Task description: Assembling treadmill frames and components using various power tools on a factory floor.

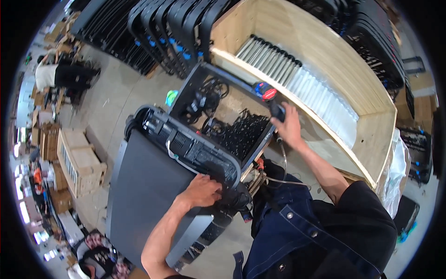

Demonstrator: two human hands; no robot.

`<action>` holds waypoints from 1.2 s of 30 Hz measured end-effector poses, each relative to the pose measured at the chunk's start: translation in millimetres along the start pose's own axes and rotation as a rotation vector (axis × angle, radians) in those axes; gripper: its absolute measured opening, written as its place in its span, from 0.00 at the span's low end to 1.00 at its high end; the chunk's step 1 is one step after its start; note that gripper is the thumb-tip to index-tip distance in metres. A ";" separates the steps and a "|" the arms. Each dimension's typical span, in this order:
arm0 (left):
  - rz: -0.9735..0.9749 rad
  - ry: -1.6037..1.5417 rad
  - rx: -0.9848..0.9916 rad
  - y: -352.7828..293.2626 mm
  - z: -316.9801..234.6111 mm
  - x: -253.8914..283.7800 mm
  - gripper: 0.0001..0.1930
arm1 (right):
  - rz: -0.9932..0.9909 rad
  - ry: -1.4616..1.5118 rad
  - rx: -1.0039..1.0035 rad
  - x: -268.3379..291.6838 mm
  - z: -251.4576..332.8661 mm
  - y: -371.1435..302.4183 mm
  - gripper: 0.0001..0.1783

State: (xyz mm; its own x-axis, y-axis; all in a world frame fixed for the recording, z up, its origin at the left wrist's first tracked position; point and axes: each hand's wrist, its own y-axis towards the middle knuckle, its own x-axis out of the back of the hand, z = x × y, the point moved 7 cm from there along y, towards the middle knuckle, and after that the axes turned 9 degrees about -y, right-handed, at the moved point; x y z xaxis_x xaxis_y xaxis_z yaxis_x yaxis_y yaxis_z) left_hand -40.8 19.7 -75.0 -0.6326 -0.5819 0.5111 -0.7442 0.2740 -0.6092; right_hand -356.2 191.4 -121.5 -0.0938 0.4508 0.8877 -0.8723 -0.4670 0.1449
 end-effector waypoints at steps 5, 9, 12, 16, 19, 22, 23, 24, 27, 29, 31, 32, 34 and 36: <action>0.053 -0.029 0.027 12.9 -1.5 9.2 0.10 | 0.206 0.193 -0.141 -55.8 -25.3 60.6 0.27; 0.068 -0.029 0.045 11.3 0.3 7.1 0.11 | 0.149 0.421 -0.069 -19.8 -34.6 32.1 0.30; 0.069 -0.051 0.073 3.7 -0.9 3.0 0.11 | 0.351 0.773 -0.073 44.3 -17.8 -6.3 0.31; 0.102 -0.037 0.098 7.2 -2.6 3.3 0.11 | 0.933 0.985 -0.314 62.6 -18.1 -58.6 0.34; 0.097 -0.025 0.099 8.7 -4.1 6.9 0.11 | 1.123 0.924 -0.158 45.0 -17.9 -82.5 0.31; 0.100 -0.045 0.095 10.5 -5.6 9.8 0.11 | 1.262 0.897 -0.252 40.3 -17.3 -95.5 0.31; 0.103 -0.046 0.097 9.0 -4.9 8.2 0.11 | 1.337 0.890 -0.333 40.6 -12.6 -98.4 0.31; 0.076 -0.045 0.090 6.7 -4.2 7.5 0.11 | 1.340 0.892 -0.335 40.2 -10.1 -97.3 0.31; 0.081 -0.045 0.098 7.0 -6.0 7.7 0.11 | 1.351 0.917 -0.340 37.4 -3.6 -93.2 0.32; 0.110 -0.046 0.109 9.4 -5.2 7.6 0.12 | 1.414 0.844 -0.384 32.4 -3.7 -85.5 0.32; 0.110 -0.014 0.096 11.0 -3.1 7.0 0.13 | 1.487 0.841 -0.442 34.0 11.2 -68.5 0.28; 0.110 -0.012 0.097 10.3 -2.8 5.2 0.13 | 1.524 0.767 -0.380 24.1 3.8 -68.7 0.24; 0.048 -0.005 0.089 8.0 -4.8 5.0 0.14 | 1.490 0.748 -0.284 22.0 11.1 -57.0 0.22; 0.043 -0.008 0.072 8.0 -5.8 6.0 0.15 | 1.499 0.713 -0.243 22.2 13.8 -51.0 0.22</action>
State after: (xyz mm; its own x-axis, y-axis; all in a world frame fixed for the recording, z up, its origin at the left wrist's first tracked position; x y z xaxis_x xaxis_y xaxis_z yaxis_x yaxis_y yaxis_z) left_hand -51.8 22.9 -73.3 -0.6619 -0.5770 0.4786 -0.6986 0.2432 -0.6730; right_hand -307.1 214.7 -103.1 -0.9793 0.0099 -0.2022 0.1407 -0.6847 -0.7151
